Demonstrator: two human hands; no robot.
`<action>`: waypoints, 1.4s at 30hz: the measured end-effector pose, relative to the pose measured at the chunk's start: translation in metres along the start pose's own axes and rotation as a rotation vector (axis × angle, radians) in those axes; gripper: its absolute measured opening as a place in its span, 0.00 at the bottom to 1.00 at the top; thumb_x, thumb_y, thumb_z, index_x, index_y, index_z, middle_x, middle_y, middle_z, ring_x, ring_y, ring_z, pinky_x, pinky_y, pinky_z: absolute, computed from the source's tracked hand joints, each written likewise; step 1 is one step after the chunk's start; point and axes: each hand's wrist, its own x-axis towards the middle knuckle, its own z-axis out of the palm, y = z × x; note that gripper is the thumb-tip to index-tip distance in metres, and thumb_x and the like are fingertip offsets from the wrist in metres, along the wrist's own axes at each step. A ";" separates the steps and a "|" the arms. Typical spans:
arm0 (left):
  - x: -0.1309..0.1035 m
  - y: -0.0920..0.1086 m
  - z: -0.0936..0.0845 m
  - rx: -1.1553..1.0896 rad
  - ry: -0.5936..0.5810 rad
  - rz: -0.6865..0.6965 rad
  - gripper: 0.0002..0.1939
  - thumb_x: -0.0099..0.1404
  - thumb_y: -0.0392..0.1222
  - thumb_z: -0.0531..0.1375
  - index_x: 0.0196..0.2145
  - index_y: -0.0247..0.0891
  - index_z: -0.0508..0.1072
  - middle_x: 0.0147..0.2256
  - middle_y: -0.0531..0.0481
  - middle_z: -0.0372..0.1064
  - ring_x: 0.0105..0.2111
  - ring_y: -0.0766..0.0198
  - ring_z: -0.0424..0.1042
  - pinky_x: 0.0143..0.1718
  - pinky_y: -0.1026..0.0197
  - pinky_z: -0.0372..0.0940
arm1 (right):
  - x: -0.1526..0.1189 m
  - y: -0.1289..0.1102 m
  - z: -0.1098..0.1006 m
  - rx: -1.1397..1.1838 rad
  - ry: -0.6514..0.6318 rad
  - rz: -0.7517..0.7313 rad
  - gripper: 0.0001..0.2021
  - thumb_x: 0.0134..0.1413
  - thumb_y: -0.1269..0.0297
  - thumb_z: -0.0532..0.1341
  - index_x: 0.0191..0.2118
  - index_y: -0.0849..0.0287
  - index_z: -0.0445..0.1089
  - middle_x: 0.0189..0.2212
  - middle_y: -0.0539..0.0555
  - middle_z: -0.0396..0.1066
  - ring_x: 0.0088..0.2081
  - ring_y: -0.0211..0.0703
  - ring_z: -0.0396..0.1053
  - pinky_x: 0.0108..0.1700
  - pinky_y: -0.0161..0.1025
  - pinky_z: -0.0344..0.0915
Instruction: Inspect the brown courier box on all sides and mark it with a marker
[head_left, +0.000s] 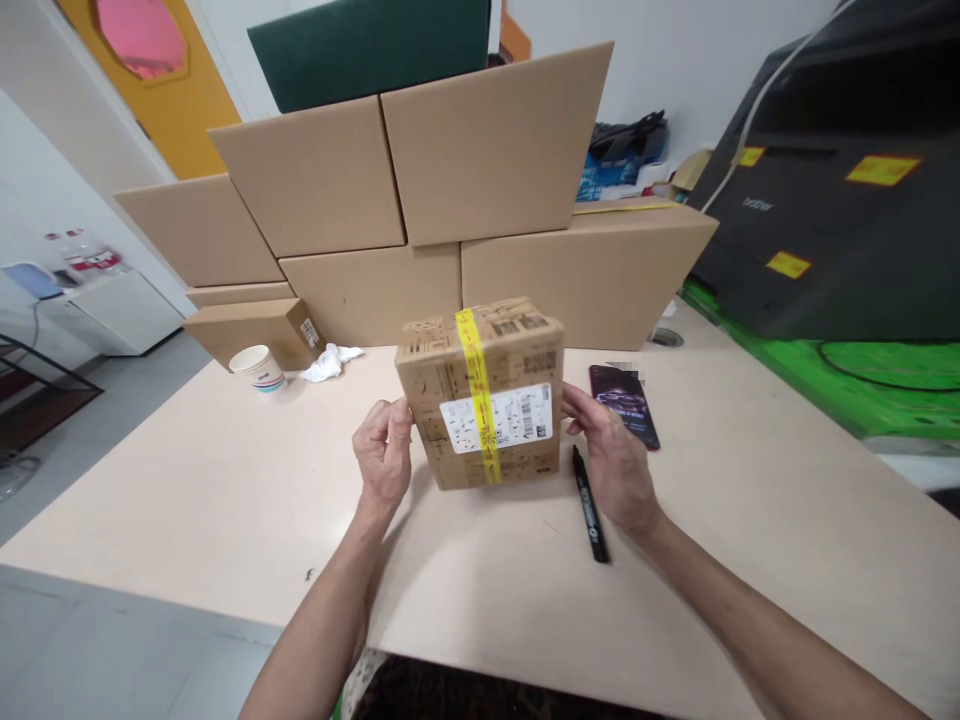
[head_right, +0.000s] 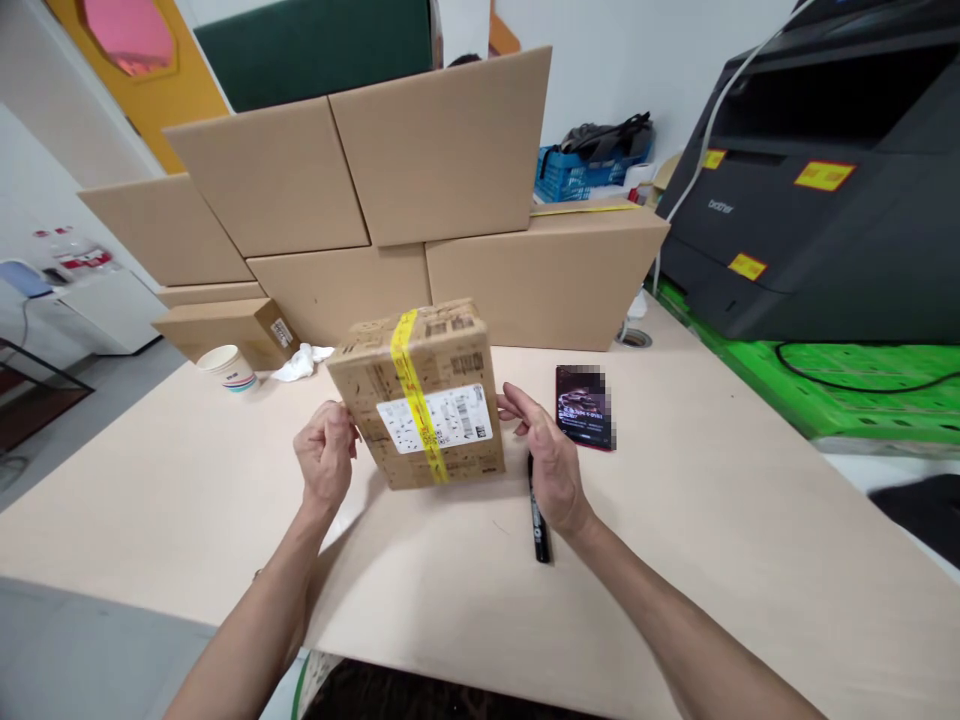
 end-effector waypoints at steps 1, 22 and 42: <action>0.000 0.000 0.000 -0.006 0.006 -0.033 0.30 0.69 0.67 0.54 0.19 0.41 0.65 0.22 0.52 0.57 0.25 0.61 0.58 0.28 0.59 0.56 | -0.001 -0.001 0.000 0.000 0.006 -0.018 0.31 0.65 0.37 0.50 0.63 0.48 0.70 0.58 0.56 0.75 0.59 0.59 0.69 0.58 0.58 0.64; 0.004 0.000 0.011 0.033 -0.412 -0.356 0.31 0.65 0.69 0.58 0.33 0.36 0.80 0.32 0.45 0.75 0.39 0.53 0.71 0.38 0.57 0.66 | 0.010 -0.004 0.009 -0.074 0.088 0.190 0.33 0.57 0.32 0.59 0.55 0.55 0.76 0.59 0.57 0.74 0.64 0.57 0.67 0.67 0.56 0.60; 0.011 -0.003 0.007 -0.562 -0.452 -0.602 0.36 0.58 0.53 0.72 0.62 0.42 0.73 0.58 0.44 0.74 0.61 0.43 0.70 0.63 0.47 0.63 | 0.006 0.012 0.004 0.035 -0.062 0.206 0.26 0.64 0.43 0.59 0.62 0.48 0.70 0.65 0.55 0.69 0.65 0.57 0.65 0.62 0.55 0.65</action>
